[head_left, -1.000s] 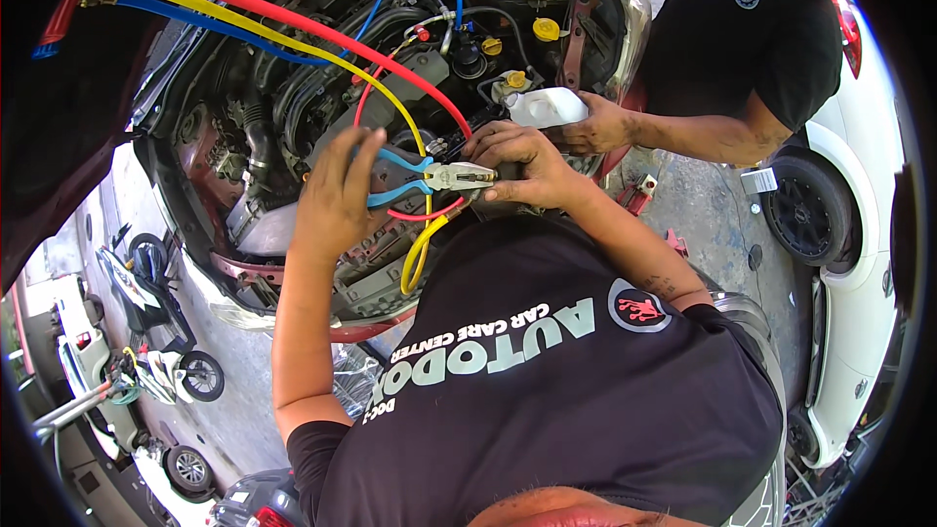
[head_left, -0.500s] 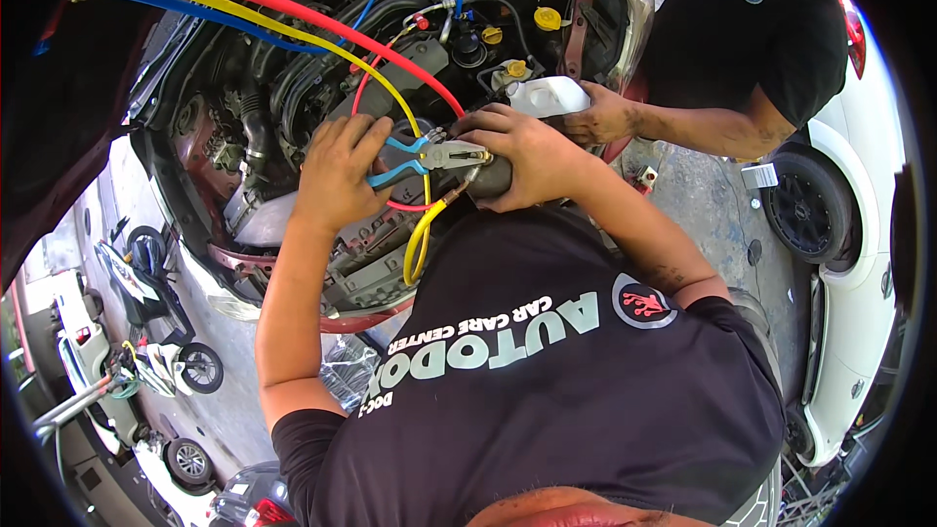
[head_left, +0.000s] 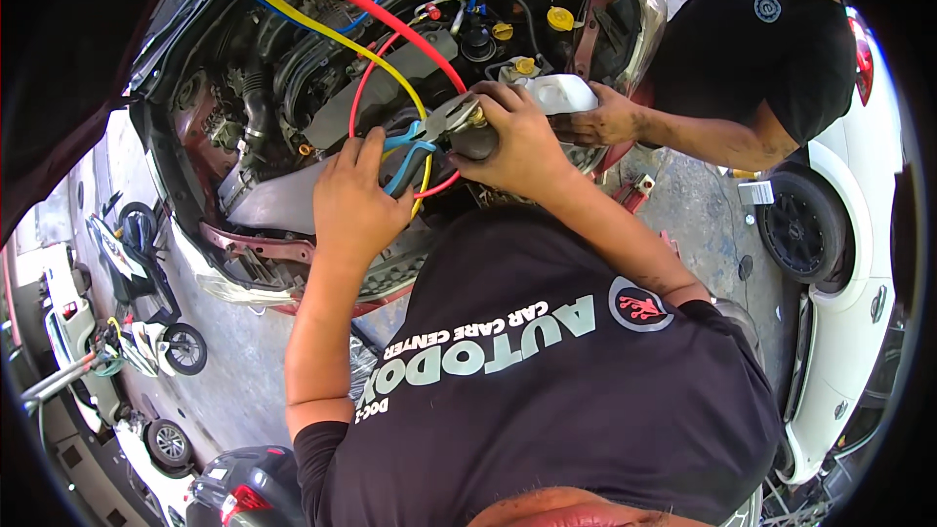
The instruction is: The person connects a hose from a manifold gauge set to a canister, tightens the fitting using pliers, and hangs the manifold gauge set on the car hood.
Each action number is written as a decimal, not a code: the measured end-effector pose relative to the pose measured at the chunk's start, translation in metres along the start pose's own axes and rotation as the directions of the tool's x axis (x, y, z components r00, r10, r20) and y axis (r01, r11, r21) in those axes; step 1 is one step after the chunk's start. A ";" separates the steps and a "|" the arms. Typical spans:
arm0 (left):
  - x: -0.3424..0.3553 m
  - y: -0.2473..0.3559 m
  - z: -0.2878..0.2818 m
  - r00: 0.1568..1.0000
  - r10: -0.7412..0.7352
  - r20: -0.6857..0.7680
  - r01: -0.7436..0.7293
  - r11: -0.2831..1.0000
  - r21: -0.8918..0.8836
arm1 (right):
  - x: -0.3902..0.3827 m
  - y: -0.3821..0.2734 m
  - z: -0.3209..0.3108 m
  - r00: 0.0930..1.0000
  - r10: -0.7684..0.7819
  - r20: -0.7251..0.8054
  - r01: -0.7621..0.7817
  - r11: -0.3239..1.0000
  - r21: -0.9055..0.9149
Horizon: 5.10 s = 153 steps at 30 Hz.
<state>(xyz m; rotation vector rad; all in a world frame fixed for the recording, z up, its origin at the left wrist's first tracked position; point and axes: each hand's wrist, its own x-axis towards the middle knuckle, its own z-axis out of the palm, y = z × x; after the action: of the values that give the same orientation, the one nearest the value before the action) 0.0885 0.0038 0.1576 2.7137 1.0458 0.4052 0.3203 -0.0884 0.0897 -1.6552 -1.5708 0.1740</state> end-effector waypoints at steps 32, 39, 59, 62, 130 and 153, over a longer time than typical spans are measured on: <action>-0.040 0.048 -0.002 0.973 -0.231 -0.003 0.231 0.971 0.068 | -0.026 0.001 -0.009 0.998 -0.054 0.022 0.053 0.998 0.032; -0.057 0.056 -0.005 0.979 -0.195 -0.060 0.198 0.979 0.057 | -0.030 0.001 -0.013 0.994 -0.102 0.050 0.100 0.994 0.043; 0.002 -0.022 -0.017 0.900 0.422 0.111 -0.433 0.896 0.099 | -0.007 0.036 -0.050 0.725 -0.543 0.423 0.295 0.801 0.521; -0.004 0.005 -0.021 0.976 0.172 0.133 -0.186 0.977 0.102 | -0.020 0.039 -0.038 0.860 -0.398 0.318 0.245 0.871 0.426; -0.004 0.071 -0.069 0.905 -0.251 0.343 0.167 0.952 0.255 | -0.029 0.012 -0.017 0.996 -0.039 0.079 0.030 0.994 0.106; -0.016 0.013 -0.062 0.951 0.119 0.286 -0.161 0.979 0.126 | -0.032 0.047 -0.019 0.831 -0.344 0.437 0.171 0.905 0.389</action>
<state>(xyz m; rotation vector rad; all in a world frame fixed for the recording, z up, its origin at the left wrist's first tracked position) 0.0652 -0.0111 0.2168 2.8762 0.8396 -0.0364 0.3605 -0.1197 0.0587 -1.1573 -2.0019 0.7341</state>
